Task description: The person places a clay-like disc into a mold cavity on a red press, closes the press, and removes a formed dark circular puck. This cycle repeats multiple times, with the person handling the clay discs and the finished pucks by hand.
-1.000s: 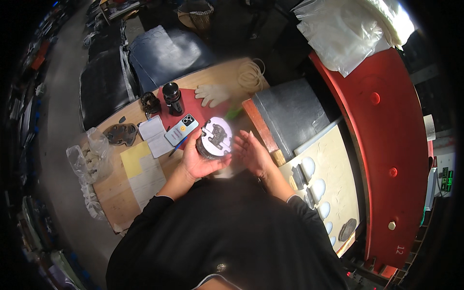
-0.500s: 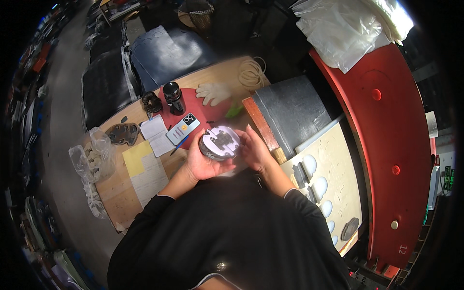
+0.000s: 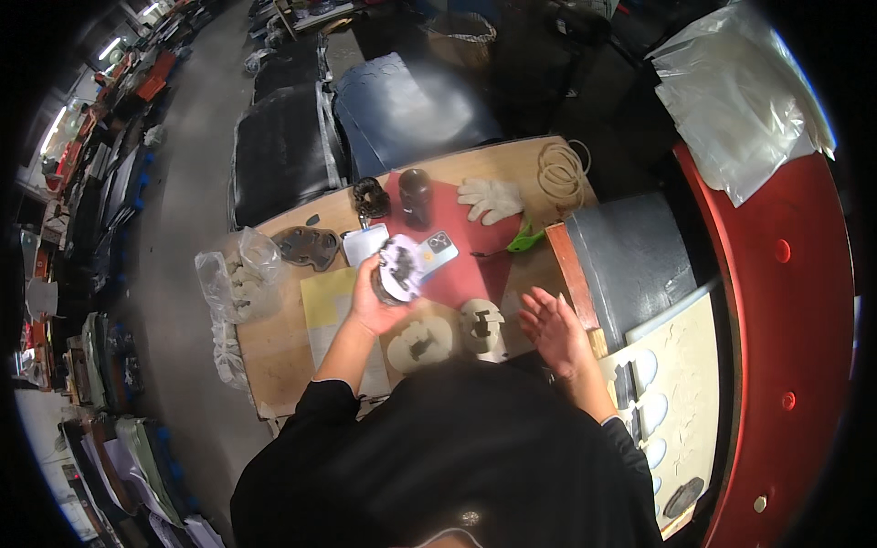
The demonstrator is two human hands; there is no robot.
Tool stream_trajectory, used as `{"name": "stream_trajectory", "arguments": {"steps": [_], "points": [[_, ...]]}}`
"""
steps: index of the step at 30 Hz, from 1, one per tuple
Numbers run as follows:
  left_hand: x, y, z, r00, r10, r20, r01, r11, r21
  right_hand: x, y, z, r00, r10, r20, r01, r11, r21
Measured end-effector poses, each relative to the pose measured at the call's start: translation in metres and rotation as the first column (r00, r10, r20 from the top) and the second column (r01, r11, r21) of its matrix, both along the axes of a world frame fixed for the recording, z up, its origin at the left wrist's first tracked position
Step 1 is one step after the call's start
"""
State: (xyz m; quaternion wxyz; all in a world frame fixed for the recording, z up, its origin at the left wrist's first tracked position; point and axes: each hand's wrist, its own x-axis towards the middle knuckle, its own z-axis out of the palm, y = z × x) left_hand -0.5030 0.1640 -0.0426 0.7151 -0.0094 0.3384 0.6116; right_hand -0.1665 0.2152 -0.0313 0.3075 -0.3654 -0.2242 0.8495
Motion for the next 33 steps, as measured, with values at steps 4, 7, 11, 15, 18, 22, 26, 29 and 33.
{"name": "stream_trajectory", "arguments": {"steps": [4,7,11,15,18,22,26,29,33], "points": [[-0.074,0.01,-0.031,0.859,0.078,-0.506,-0.209,0.955,-0.208,0.006,-0.006,-0.013,1.0,-0.01,0.021,0.011,0.998,-0.056],[-0.116,0.032,-0.057,0.739,0.087,-0.668,-0.303,0.929,-0.214,0.004,-0.006,-0.017,0.999,-0.004,0.05,0.008,0.997,-0.073],[-0.148,0.074,-0.088,0.373,-0.042,-0.927,-0.355,0.917,-0.184,0.002,-0.006,-0.016,0.994,-0.032,0.105,0.041,0.995,-0.089],[-0.155,0.105,-0.101,0.226,-0.285,-0.932,-0.391,0.85,-0.354,0.006,-0.011,-0.016,0.986,-0.072,0.153,0.092,0.987,-0.128],[-0.154,0.135,-0.101,-0.011,-0.444,-0.896,-0.394,0.825,-0.405,0.007,-0.014,-0.017,0.979,-0.093,0.183,0.124,0.979,-0.164],[-0.147,0.172,-0.101,-0.231,-0.556,-0.799,-0.431,0.794,-0.428,0.004,-0.017,-0.019,0.972,-0.104,0.212,0.144,0.972,-0.185],[-0.144,0.2,-0.112,-0.344,-0.615,-0.709,-0.437,0.774,-0.459,0.005,-0.023,-0.021,0.952,-0.138,0.274,0.195,0.962,-0.19],[-0.143,0.212,-0.127,-0.414,-0.619,-0.668,-0.457,0.775,-0.436,0.009,-0.029,-0.023,0.943,-0.157,0.292,0.22,0.956,-0.197],[-0.14,0.22,-0.142,-0.439,-0.645,-0.626,-0.486,0.756,-0.438,0.011,-0.036,-0.022,0.934,-0.186,0.305,0.258,0.941,-0.219]]}}
